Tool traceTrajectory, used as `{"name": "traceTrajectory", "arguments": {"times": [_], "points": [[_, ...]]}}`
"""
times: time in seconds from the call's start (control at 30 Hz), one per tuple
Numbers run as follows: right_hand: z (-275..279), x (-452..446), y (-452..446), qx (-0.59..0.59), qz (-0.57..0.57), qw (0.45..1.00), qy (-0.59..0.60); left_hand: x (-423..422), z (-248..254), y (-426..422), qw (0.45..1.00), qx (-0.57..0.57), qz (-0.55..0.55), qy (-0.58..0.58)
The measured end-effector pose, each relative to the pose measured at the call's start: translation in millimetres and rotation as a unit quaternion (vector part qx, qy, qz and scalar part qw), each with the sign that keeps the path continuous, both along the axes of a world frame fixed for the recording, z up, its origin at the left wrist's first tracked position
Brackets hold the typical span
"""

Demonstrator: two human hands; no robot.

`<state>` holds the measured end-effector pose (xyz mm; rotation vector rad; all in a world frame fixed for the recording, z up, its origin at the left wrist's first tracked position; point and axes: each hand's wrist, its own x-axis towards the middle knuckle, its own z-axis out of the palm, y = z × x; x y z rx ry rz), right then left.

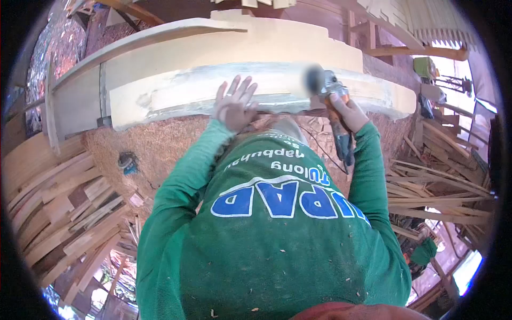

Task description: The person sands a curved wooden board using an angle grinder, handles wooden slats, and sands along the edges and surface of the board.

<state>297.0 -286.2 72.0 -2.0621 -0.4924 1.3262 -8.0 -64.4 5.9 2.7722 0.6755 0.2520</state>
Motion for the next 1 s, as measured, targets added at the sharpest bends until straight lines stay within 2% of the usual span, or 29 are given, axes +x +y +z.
{"name": "traceTrajectory", "arguments": {"times": [0.13, 0.23, 0.37, 0.4, 0.47, 0.6, 0.7, 0.8, 0.9, 0.97, 1.0], "points": [[22.1, -76.3, 67.9, 0.044, 0.063, 0.996, 0.048, -101.0, -23.2, 44.0, 0.992, 0.035, 0.101, 0.068], [15.8, -123.8, 107.5, 0.006, 0.083, 0.997, 0.008, -173.5, -29.7, 84.1, 0.977, 0.056, 0.189, 0.087], [31.8, -176.1, 154.1, 0.039, 0.107, 0.993, 0.017, -226.4, -25.6, 115.0, 0.929, 0.03, 0.346, 0.131], [34.2, -192.0, 168.7, 0.016, 0.126, 0.992, 0.024, -241.8, -27.4, 121.2, 0.927, 0.012, 0.368, 0.077], [37.9, -215.2, 193.0, -0.027, 0.16, 0.986, 0.036, -261.7, -27.3, 122.2, 0.926, 0.018, 0.376, 0.037], [25.5, -252.8, 230.8, 0.02, 0.217, 0.976, 0.011, -280.9, -19.9, 111.5, 0.93, 0.011, 0.368, -0.02], [20.0, -272.7, 257.3, -0.008, 0.251, 0.968, 0.01, -286.6, -29.1, 106.5, 0.923, -0.011, 0.384, -0.03], [23.4, -299.8, 278.2, 0.045, 0.296, 0.954, 0.006, -286.9, -26.8, 106.9, 0.924, -0.02, 0.377, -0.058], [13.8, -318.4, 291.9, 0.06, 0.325, 0.944, -0.005, -287.8, -40.0, 116.7, 0.938, 0.039, 0.341, -0.043], [21.2, -318.3, 294.6, 0.021, 0.319, 0.947, -0.021, -283.1, -36.0, 123.2, 0.941, 0.07, 0.317, -0.098], [22.2, -311.0, 287.1, 0.037, 0.297, 0.954, -0.019, -278.2, -31.3, 125.6, 0.941, 0.084, 0.303, -0.126]]}}
